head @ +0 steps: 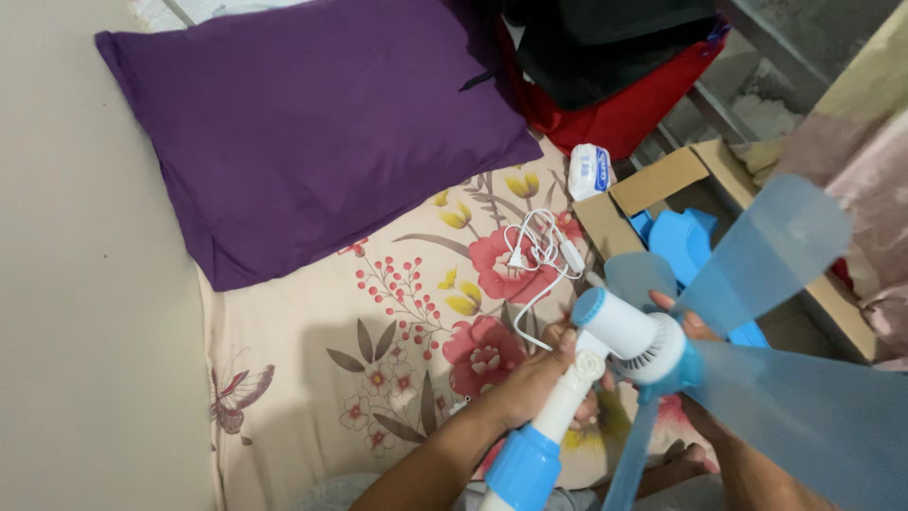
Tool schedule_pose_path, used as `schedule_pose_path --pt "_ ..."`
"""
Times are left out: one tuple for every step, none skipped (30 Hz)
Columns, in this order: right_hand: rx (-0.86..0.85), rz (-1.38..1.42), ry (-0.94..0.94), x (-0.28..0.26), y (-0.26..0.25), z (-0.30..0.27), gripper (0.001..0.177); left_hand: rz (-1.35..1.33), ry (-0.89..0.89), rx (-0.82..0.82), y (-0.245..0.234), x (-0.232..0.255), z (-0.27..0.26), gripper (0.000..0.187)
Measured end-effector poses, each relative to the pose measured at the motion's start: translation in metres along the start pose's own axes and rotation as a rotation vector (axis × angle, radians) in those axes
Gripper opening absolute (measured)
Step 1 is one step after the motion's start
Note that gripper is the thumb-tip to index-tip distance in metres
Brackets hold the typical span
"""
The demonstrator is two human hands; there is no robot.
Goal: The person assembles a portable fan by attaching translucent blue blades to a central hub, then connecting the hub to a white stand. They secure the assembly with a small white plastic clip.
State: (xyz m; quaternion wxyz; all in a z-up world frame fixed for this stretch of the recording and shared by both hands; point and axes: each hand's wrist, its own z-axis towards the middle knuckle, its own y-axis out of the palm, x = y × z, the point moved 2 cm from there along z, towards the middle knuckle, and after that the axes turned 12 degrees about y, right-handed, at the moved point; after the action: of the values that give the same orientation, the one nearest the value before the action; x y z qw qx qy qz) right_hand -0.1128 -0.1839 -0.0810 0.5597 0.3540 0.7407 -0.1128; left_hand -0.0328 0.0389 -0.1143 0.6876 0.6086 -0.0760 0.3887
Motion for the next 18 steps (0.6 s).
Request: schedule_pose_path --pt "0.0 0.006 0.003 0.001 -0.002 0.0 0.052 0.034 0.008 0.007 0.003 0.002 -0.001 0.073" --pt "0.003 0.015 0.005 0.002 -0.003 -0.001 0.051 0.068 0.015 0.014 0.007 0.004 -0.003 0.073" --pt "0.004 0.021 0.011 0.002 -0.005 -0.002 0.051 0.101 0.022 0.019 0.012 0.006 -0.004 0.073" --pt "0.003 0.028 0.012 0.003 -0.008 -0.002 0.051 0.114 0.029 0.092 0.017 0.007 -0.004 0.06" --pt "0.002 0.031 0.016 0.003 -0.009 -0.002 0.051 0.127 0.037 0.164 0.02 0.008 -0.002 0.049" --pt "-0.001 0.038 0.021 0.004 -0.01 -0.001 0.051 0.14 0.046 0.236 0.021 0.009 -0.002 0.041" --pt "-0.005 0.044 0.019 0.005 -0.011 -0.001 0.05 0.082 0.048 0.185 0.023 0.01 -0.003 0.045" --pt "-0.009 0.05 0.019 0.006 -0.012 -0.001 0.05 0.024 0.05 0.134 0.022 0.01 -0.004 0.049" --pt "-0.016 0.058 0.019 0.007 -0.012 -0.001 0.05 -0.034 0.052 0.081 0.022 0.009 -0.005 0.054" --pt "-0.02 0.064 0.02 0.008 -0.012 0.0 0.05 0.019 0.02 0.148 0.018 0.007 -0.004 0.05" --pt "-0.023 0.066 0.02 0.009 -0.013 0.001 0.05 0.07 -0.014 0.213 0.012 0.005 -0.001 0.046" --pt "-0.025 0.07 0.021 0.009 -0.014 0.0 0.05 0.122 -0.048 0.278 0.006 0.003 0.0 0.043" --pt "-0.027 0.071 0.02 0.01 -0.015 -0.001 0.049 0.144 -0.005 0.265 0.0 0.004 0.001 0.042" --pt "-0.026 0.072 0.023 0.011 -0.016 -0.002 0.049 0.165 0.038 0.251 -0.007 0.006 0.001 0.041" --pt "-0.024 0.077 0.025 0.014 -0.019 -0.006 0.049 0.185 0.082 0.24 -0.015 0.007 0.0 0.04" --pt "-0.014 0.071 0.037 0.015 -0.023 -0.011 0.049 0.216 0.076 0.233 -0.023 0.009 0.0 0.046" --pt "-0.022 0.061 0.037 0.016 -0.024 -0.01 0.049 0.249 0.076 0.224 -0.031 0.014 0.002 0.055" --pt "-0.035 0.049 0.057 0.019 -0.022 -0.008 0.049 0.283 0.075 0.216 -0.036 0.018 0.003 0.065"
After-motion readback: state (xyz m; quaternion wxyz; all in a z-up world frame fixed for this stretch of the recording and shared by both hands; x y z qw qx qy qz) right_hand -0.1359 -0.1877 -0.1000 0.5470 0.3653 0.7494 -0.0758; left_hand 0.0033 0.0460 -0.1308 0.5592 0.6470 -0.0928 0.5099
